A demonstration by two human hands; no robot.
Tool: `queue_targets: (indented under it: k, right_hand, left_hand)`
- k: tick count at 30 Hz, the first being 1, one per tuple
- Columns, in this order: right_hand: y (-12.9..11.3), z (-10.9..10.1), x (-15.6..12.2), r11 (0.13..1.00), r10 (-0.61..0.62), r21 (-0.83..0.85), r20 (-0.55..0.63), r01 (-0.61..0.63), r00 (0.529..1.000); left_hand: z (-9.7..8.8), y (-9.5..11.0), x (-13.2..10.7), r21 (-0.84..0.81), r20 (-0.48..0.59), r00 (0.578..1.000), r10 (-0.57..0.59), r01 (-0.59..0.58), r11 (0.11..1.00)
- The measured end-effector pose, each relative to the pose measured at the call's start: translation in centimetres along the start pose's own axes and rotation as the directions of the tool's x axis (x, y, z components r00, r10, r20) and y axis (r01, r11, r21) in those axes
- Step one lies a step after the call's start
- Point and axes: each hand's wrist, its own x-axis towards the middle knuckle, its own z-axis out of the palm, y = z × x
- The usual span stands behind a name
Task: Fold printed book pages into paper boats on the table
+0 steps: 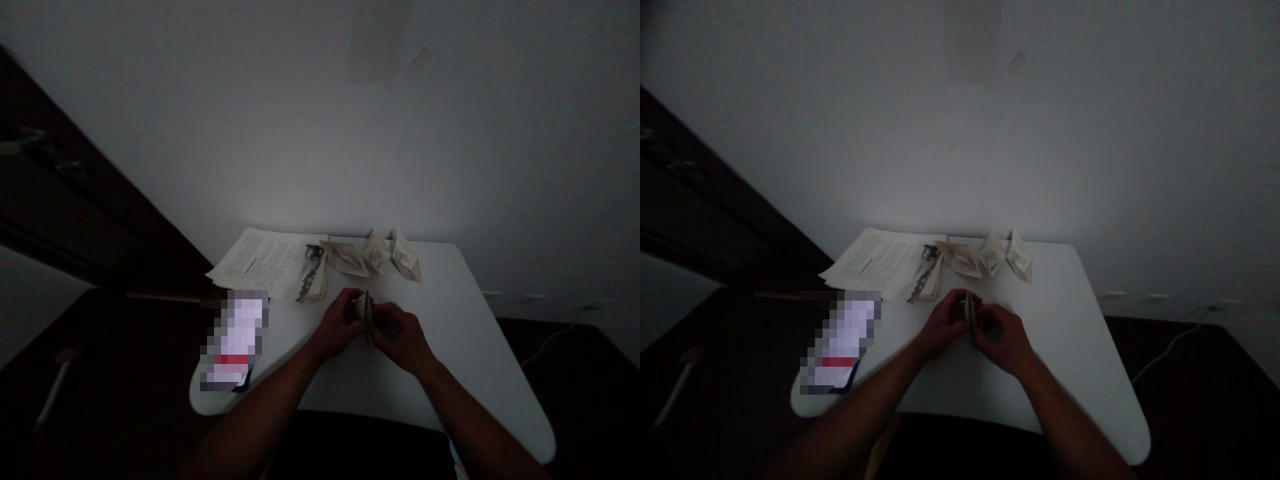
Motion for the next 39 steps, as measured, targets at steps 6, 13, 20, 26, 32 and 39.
queue_targets:
  k: [6, 13, 20, 26, 32, 39]
  right_hand:
    - [-0.1, 0.1, 0.1, 0.991, -0.057, -0.12, -0.016, 0.055, 0.998]
    - [0.4, 0.7, 0.2, 0.903, -0.231, -0.387, -0.076, 0.185, 0.97]
    - [0.0, 0.8, 0.3, 0.851, -0.316, -0.459, -0.057, 0.256, 0.947]
    - [0.2, 0.8, 0.1, 0.872, -0.262, -0.447, -0.08, 0.201, 0.962]
    - [0.0, 0.8, 0.3, 0.844, -0.311, -0.478, -0.068, 0.243, 0.948]
    - [0.5, 1.2, 0.4, 0.789, -0.319, -0.567, -0.053, 0.235, 0.946]
  left_hand:
    - [0.0, 0.0, 0.0, -0.007, 0.014, 1.0, 0.026, -0.026, 1.0]
    - [0.3, -0.6, -0.3, 0.435, -0.034, 0.992, 0.123, -0.096, 0.895]
    - [0.4, -0.4, -0.5, 0.694, 0.002, 0.968, 0.253, -0.184, 0.697]
    - [-0.2, -0.2, -0.4, 0.604, 0.074, 0.979, 0.188, -0.195, 0.773]
    - [0.3, -0.1, -0.1, 0.588, -0.015, 0.986, 0.168, -0.127, 0.799]
    - [0.5, -0.9, 0.3, 0.536, -0.063, 0.986, 0.154, -0.097, 0.838]
